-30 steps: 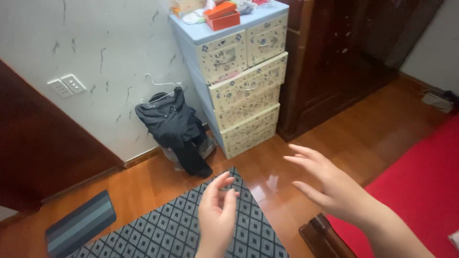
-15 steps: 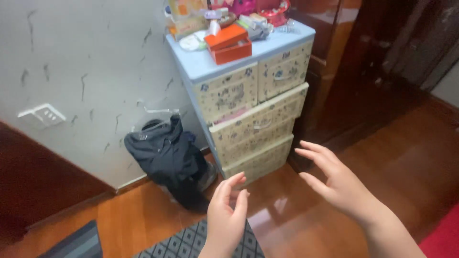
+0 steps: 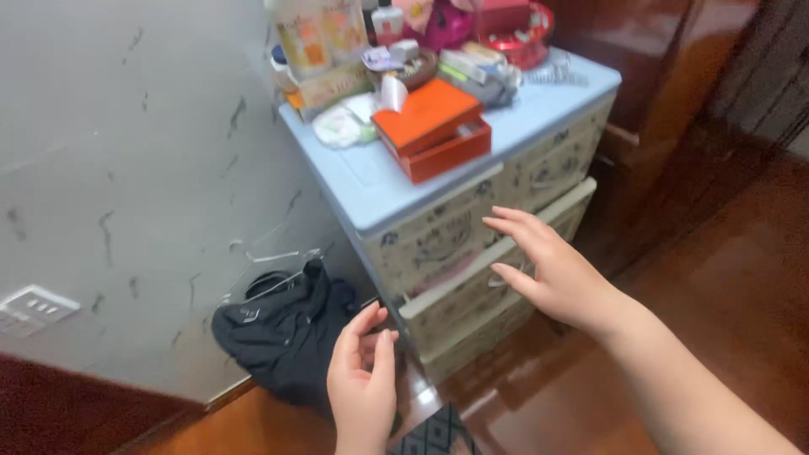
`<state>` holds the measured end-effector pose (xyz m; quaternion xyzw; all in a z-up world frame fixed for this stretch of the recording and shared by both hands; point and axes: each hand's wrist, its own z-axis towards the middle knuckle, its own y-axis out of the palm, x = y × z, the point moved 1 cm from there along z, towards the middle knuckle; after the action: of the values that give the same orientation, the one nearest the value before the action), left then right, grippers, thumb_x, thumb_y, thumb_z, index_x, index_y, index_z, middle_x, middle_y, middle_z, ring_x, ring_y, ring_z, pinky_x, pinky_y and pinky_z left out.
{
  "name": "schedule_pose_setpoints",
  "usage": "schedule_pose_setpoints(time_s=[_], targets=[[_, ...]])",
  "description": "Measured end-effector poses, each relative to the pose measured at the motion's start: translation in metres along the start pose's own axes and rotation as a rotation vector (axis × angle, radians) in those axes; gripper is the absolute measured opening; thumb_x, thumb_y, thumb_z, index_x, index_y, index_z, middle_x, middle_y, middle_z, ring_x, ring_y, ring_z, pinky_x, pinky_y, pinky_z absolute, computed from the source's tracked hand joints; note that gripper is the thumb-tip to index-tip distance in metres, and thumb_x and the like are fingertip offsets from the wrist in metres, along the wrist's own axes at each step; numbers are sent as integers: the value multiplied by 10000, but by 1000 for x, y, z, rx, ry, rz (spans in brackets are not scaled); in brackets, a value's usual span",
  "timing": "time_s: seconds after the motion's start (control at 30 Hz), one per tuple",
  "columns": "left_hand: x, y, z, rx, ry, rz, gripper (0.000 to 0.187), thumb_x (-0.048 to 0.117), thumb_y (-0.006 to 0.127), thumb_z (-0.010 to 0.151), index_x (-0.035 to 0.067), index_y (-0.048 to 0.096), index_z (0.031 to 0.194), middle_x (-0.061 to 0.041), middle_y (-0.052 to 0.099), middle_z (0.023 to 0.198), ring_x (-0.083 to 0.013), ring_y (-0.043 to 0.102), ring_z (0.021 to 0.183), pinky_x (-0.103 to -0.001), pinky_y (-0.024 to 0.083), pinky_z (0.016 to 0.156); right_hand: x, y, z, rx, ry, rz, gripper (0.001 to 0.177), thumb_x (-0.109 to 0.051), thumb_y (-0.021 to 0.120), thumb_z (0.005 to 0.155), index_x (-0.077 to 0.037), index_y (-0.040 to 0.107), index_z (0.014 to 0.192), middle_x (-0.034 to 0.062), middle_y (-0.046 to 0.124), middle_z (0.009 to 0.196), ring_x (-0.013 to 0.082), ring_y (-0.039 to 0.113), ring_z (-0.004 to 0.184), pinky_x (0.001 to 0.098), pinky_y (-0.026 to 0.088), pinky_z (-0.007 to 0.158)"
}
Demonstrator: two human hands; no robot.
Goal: Organizing clothes hangers and tidying items in a storage drawer.
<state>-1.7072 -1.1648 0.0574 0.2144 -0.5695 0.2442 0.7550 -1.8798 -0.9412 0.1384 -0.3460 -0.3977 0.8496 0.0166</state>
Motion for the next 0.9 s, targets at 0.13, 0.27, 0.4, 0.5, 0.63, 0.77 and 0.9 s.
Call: schedule_pose_setpoints(time_s=[0.13,0.27,0.4,0.5,0.63,0.77,0.9], targets=[[8,14,83,-24,52,90,397,28,648,918,30,643,1315,-87,720,1224,-139,716,970,-273,567,860,24,5,65,149,26,-8,655,-201,714,879,-66,469,1471,163,458,1547,308,478,1406,413,443,1086],[22,37,154,-88,193,219,404,58,665,916,35,634,1317,-96,673,1261,-178,730,1087,-311,581,932,56,11,112,372,54,-61,796,-213,744,880,8,350,1536,237,388,1571,331,452,1396,422,457,1063],[18,67,206,-133,307,300,502,88,695,889,42,583,1376,-121,625,1336,-237,665,1228,-344,564,995,101,20,145,405,228,70,848,-257,744,909,35,286,1560,250,381,1565,337,433,1437,418,448,1107],[11,89,236,-177,279,299,691,143,750,862,26,460,1478,-178,526,1455,-310,552,1340,-405,480,1069,132,23,162,368,338,298,885,-308,744,888,14,280,1569,200,376,1611,314,425,1471,401,416,1137],[5,107,256,-206,271,347,943,224,836,796,-5,308,1543,-240,451,1517,-360,487,1400,-423,412,1133,157,23,179,273,332,589,875,-245,756,882,3,297,1584,182,396,1624,288,376,1516,389,330,1200],[4,115,266,-208,280,420,1031,235,868,751,-20,270,1552,-254,416,1543,-366,446,1430,-409,378,1144,165,14,185,112,253,711,916,-106,779,813,-10,300,1588,158,449,1589,242,435,1464,369,366,1176],[-1,115,263,-226,281,384,957,211,853,775,-11,327,1544,-258,377,1608,-352,423,1484,-413,379,1162,169,7,184,90,238,735,904,-46,775,811,-8,312,1587,125,439,1601,213,449,1445,350,357,1185]])
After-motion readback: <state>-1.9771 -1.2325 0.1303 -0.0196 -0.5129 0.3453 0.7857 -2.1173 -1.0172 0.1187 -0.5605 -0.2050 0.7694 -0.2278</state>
